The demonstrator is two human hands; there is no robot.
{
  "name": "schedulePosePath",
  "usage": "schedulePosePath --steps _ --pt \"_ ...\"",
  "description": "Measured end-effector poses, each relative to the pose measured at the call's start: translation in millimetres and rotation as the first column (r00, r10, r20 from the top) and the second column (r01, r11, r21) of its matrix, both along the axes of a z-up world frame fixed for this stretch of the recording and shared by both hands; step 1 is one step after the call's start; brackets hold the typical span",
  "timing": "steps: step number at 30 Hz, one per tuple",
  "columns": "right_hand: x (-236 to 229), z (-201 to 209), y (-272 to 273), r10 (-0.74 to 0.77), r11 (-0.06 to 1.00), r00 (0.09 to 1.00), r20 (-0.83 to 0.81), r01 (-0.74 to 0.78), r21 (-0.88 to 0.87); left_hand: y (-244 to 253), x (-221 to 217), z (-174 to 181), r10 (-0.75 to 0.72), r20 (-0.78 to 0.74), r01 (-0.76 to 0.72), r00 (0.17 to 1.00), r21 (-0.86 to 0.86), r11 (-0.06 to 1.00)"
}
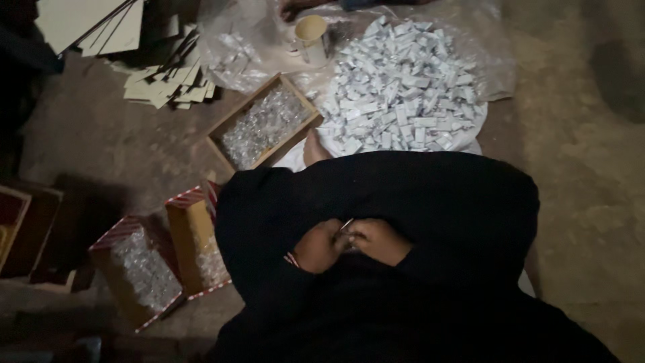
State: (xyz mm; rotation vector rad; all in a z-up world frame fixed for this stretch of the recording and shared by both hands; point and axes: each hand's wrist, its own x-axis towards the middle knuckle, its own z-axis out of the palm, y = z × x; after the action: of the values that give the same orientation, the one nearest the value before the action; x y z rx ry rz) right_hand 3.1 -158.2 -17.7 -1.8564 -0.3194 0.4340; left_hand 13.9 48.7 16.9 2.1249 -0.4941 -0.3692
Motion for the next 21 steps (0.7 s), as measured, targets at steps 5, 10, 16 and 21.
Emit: schedulePosePath --steps 5,10,16,21 --pt "-3.1 3.5 -2.8 0.039 0.990 0.993 0.114 -0.022 -0.141 -10.7 -3.5 -17.0 0.025 0.025 -0.029 0.999 0.178 0.984" --pt "-1.7 5.5 -1.7 0.080 0.983 0.929 0.361 -0.014 -0.183 -19.3 10.6 -39.4 0.053 -0.337 0.084 0.940 0.380 0.921" --pt "-1.7 -5.8 -2.0 0.085 0.978 0.932 0.352 -0.009 -0.211 -6.4 -3.2 -38.0 0.007 -0.134 0.023 0.991 0.222 0.975" --pt "-1.9 -9.2 -0.9 0.072 0.980 0.962 0.262 -0.019 -0.199 -5.2 -3.3 -24.1 -0.032 -0.029 0.036 0.999 0.140 0.990"
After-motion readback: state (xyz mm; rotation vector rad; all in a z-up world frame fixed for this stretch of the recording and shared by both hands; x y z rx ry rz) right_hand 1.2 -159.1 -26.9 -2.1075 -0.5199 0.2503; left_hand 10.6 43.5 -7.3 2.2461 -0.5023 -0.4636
